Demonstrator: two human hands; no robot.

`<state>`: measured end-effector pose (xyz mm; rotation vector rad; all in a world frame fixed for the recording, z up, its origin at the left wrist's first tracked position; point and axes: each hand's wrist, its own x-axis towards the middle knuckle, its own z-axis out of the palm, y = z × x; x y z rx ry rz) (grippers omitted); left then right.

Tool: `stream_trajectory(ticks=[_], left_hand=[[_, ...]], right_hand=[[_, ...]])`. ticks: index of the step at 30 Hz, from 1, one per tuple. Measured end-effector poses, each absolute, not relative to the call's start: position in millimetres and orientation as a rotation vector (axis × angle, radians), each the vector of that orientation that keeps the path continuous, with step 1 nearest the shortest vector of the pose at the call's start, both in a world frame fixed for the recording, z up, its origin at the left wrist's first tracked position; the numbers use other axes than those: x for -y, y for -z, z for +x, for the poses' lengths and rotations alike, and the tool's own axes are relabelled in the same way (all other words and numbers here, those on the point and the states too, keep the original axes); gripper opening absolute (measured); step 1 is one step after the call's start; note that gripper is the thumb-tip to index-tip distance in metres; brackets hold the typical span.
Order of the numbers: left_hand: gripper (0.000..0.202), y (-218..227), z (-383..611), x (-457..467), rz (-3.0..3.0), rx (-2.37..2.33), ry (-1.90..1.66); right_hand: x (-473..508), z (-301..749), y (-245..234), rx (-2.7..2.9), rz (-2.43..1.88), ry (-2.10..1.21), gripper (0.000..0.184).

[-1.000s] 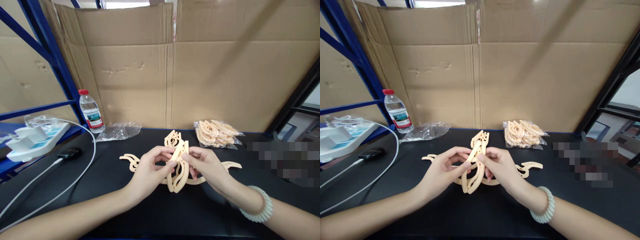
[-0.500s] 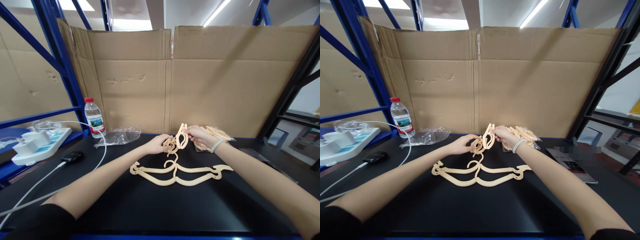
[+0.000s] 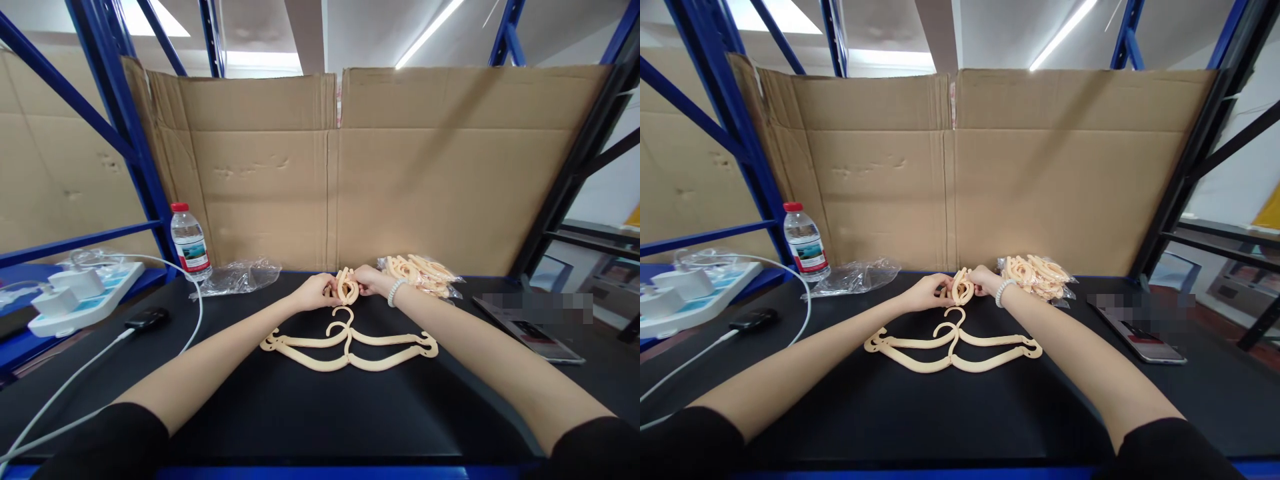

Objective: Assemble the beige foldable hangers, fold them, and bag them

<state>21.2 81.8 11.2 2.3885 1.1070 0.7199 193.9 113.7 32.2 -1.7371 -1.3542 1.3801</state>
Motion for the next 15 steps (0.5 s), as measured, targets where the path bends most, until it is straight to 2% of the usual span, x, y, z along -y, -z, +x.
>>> stream_trajectory(ticks=[8, 15], left_hand=[[0.030, -7.1, 31.5, -81.3, 2.382, -1.262, -0.793], [0.032, -28.7, 12.4, -55.5, 2.364, -1.408, -0.836]], right_hand=[[-116.2, 190.6, -30.1, 1.399, -1.680, -1.208, 0.035], [-95.7, 212.6, -36.0, 1.534, -1.519, -1.066, 0.033]])
